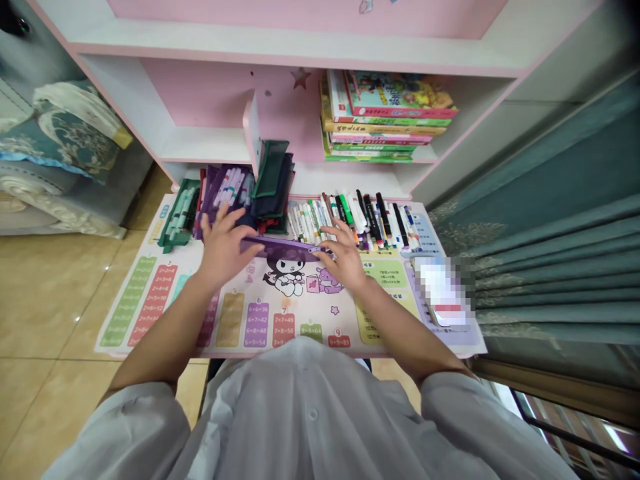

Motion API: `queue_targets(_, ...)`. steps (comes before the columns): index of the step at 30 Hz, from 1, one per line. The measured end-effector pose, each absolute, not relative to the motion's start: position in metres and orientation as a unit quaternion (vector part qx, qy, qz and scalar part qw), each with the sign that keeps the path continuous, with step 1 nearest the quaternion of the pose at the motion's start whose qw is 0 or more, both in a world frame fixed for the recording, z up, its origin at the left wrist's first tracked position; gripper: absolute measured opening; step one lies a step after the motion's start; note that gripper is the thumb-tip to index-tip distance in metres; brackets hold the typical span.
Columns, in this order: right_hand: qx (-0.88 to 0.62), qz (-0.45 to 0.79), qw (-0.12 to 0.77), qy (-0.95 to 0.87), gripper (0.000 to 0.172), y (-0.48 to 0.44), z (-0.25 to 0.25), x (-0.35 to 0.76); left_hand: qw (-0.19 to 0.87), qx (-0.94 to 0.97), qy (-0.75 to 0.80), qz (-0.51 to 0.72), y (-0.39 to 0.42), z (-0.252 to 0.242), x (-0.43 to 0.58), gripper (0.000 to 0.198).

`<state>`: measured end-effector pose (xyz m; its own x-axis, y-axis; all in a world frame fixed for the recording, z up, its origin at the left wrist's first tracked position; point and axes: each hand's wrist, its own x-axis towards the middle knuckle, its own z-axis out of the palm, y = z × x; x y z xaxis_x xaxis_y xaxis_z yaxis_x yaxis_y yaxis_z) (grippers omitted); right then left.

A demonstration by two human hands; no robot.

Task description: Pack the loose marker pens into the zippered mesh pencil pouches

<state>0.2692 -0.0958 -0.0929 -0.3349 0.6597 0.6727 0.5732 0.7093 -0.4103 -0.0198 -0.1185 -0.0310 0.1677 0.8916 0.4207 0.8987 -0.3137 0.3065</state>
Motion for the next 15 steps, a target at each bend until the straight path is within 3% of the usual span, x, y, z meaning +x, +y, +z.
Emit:
queue_targets(7, -0.308, 0.12, 0.418, -0.846, 0.013, -0.11, -0.089, 0.26, 0.015, -0.843, -0.456, -0.284, -0.147, -0.055, 0.045, 0.027)
queue_targets(15, -0.323, 0.129, 0.397, -0.85, 0.011, -0.11, -0.085, 0.263, -0.006, -0.836, -0.463, -0.294, -0.143, -0.065, 0.05, 0.019)
